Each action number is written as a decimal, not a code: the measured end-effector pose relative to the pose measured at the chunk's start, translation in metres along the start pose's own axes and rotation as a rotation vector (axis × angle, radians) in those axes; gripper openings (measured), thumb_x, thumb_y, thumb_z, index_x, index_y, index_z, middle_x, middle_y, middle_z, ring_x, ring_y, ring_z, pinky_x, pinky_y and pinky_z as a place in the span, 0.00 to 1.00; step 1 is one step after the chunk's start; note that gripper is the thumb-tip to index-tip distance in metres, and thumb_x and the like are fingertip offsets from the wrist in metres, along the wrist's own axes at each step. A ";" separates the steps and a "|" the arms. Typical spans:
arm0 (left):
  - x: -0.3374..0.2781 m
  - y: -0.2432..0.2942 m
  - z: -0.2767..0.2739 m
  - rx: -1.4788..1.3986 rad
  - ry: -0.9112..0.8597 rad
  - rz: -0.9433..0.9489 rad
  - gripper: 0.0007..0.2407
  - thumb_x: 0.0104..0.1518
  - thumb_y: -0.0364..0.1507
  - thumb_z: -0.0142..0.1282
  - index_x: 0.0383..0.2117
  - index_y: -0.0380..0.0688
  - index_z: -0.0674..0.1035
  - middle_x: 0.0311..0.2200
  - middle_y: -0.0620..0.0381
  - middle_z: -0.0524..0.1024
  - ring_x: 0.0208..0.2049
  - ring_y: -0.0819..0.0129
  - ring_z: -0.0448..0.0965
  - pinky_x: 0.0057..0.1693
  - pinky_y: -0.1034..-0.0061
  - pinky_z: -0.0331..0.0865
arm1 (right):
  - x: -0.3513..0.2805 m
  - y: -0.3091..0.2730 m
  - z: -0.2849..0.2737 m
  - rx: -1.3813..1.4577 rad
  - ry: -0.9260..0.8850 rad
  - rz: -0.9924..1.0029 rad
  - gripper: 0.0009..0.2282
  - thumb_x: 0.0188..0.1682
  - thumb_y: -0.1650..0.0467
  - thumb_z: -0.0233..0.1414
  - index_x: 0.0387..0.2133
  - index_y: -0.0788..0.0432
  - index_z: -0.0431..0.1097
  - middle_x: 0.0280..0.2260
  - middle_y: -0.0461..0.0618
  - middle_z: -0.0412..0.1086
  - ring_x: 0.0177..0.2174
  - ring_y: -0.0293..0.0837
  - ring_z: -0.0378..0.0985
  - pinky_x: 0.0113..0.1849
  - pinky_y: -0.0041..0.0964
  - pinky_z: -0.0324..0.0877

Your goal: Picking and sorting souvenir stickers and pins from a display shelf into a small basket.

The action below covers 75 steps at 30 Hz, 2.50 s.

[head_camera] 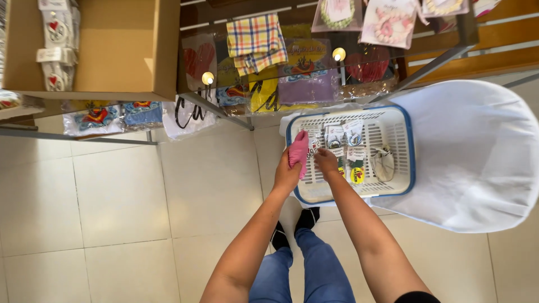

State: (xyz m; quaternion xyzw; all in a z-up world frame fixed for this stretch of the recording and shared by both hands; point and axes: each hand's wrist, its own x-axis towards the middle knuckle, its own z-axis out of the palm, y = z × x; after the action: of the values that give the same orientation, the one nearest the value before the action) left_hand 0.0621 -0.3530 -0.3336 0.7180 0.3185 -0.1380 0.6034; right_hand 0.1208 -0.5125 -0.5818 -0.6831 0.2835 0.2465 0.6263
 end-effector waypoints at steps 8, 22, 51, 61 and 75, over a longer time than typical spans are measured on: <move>-0.011 -0.007 -0.013 -0.121 -0.050 0.084 0.28 0.54 0.28 0.54 0.65 0.50 0.66 0.62 0.42 0.68 0.66 0.49 0.63 0.69 0.56 0.57 | 0.021 -0.001 0.040 -0.741 0.266 -0.285 0.31 0.42 0.62 0.62 0.60 0.58 0.63 0.55 0.61 0.66 0.55 0.64 0.69 0.56 0.60 0.67; -0.042 -0.011 -0.058 -0.338 -0.095 0.263 0.26 0.57 0.20 0.50 0.65 0.45 0.65 0.58 0.44 0.71 0.61 0.58 0.69 0.66 0.57 0.61 | 0.035 0.023 0.042 -0.563 0.327 -0.271 0.19 0.38 0.63 0.67 0.40 0.59 0.72 0.34 0.58 0.76 0.42 0.61 0.80 0.46 0.52 0.73; -0.207 0.109 -0.147 -0.075 0.028 0.411 0.28 0.50 0.26 0.52 0.63 0.56 0.71 0.56 0.44 0.73 0.62 0.46 0.68 0.65 0.56 0.62 | -0.364 -0.232 -0.013 0.368 -0.474 -0.174 0.13 0.48 0.76 0.60 0.45 0.54 0.71 0.38 0.46 0.75 0.35 0.47 0.82 0.39 0.53 0.80; -0.246 0.158 -0.218 -0.159 0.168 0.494 0.27 0.50 0.25 0.50 0.62 0.55 0.72 0.55 0.44 0.75 0.60 0.45 0.71 0.63 0.55 0.65 | -0.386 -0.293 0.043 0.197 -0.610 -0.226 0.14 0.46 0.75 0.62 0.44 0.54 0.71 0.34 0.46 0.76 0.32 0.47 0.83 0.37 0.52 0.81; -0.163 0.182 -0.400 -0.238 0.157 0.558 0.25 0.51 0.25 0.54 0.61 0.54 0.73 0.50 0.43 0.78 0.56 0.51 0.76 0.60 0.56 0.67 | -0.376 -0.359 0.228 0.198 -0.495 -0.353 0.15 0.47 0.73 0.62 0.46 0.54 0.68 0.36 0.46 0.73 0.33 0.46 0.81 0.35 0.48 0.82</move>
State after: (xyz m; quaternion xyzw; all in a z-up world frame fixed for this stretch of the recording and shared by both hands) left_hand -0.0227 -0.0315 -0.0039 0.7104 0.1686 0.1269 0.6714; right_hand 0.1051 -0.2367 -0.0867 -0.5768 0.0221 0.2642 0.7727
